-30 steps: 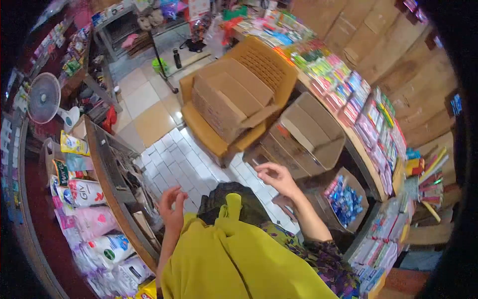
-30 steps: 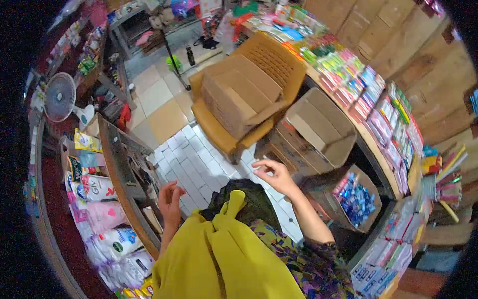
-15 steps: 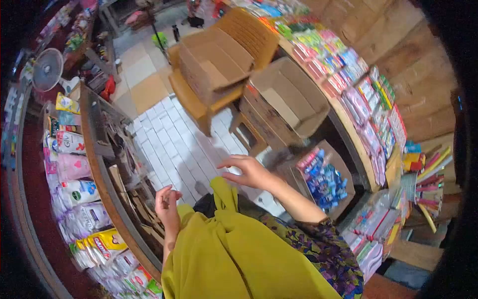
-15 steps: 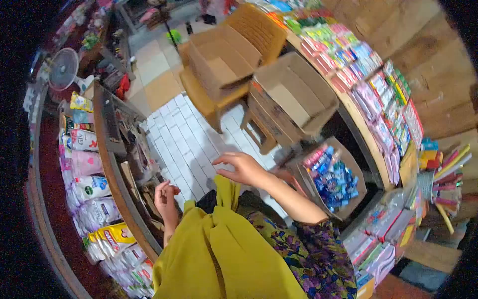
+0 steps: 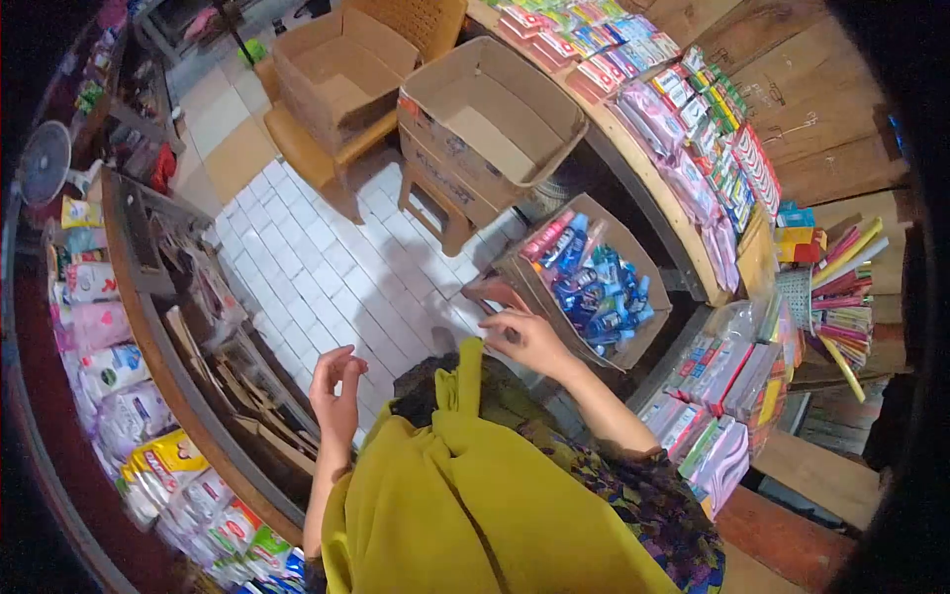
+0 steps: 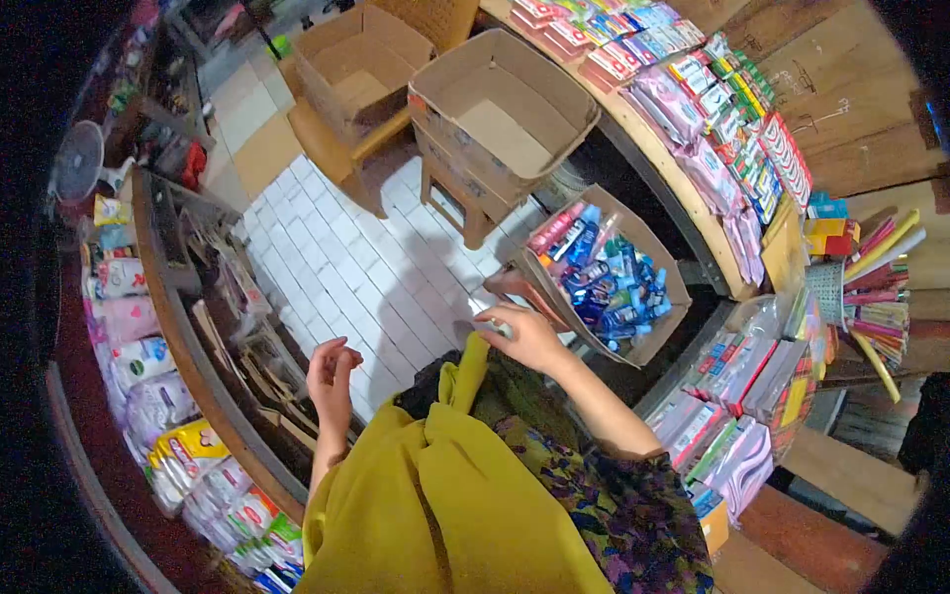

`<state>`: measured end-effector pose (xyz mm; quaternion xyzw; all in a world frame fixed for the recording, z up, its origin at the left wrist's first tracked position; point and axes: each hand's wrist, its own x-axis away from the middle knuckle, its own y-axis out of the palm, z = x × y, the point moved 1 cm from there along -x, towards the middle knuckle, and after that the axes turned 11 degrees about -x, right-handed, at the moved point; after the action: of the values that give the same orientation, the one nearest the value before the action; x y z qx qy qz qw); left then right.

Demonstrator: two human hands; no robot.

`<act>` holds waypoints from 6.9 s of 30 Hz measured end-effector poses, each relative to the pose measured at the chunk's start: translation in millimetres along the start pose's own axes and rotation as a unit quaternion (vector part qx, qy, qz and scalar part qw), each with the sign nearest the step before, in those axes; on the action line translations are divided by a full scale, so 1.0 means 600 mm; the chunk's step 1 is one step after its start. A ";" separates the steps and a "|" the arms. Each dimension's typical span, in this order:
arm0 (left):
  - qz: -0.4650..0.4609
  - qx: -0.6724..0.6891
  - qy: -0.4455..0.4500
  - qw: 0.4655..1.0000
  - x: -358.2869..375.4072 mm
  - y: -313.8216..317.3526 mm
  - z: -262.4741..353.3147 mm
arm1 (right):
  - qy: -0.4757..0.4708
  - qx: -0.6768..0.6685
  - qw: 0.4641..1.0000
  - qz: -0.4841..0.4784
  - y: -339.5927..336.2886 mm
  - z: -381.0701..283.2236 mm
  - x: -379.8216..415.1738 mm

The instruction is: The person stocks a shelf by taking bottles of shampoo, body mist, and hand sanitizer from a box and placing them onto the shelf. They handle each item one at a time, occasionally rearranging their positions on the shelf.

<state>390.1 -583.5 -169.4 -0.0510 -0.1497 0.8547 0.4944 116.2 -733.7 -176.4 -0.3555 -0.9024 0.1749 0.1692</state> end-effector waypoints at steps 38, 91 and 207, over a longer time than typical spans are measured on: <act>0.023 0.016 -0.114 0.993 0.114 0.303 0.142 | -0.004 0.127 0.958 0.258 -0.254 0.367 0.130; -0.030 0.324 -0.180 0.928 0.119 0.229 0.083 | 0.109 -0.091 0.987 0.074 -0.356 0.351 0.033; 0.781 0.168 0.072 0.597 -0.268 -0.821 -0.047 | -0.735 -0.121 0.495 -0.446 0.975 -1.524 -1.002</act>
<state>886.9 -486.6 -55.1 -0.1261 0.1298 0.9178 -0.3535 1264.9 -575.1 265.5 0.3347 -0.7514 0.1631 -0.5448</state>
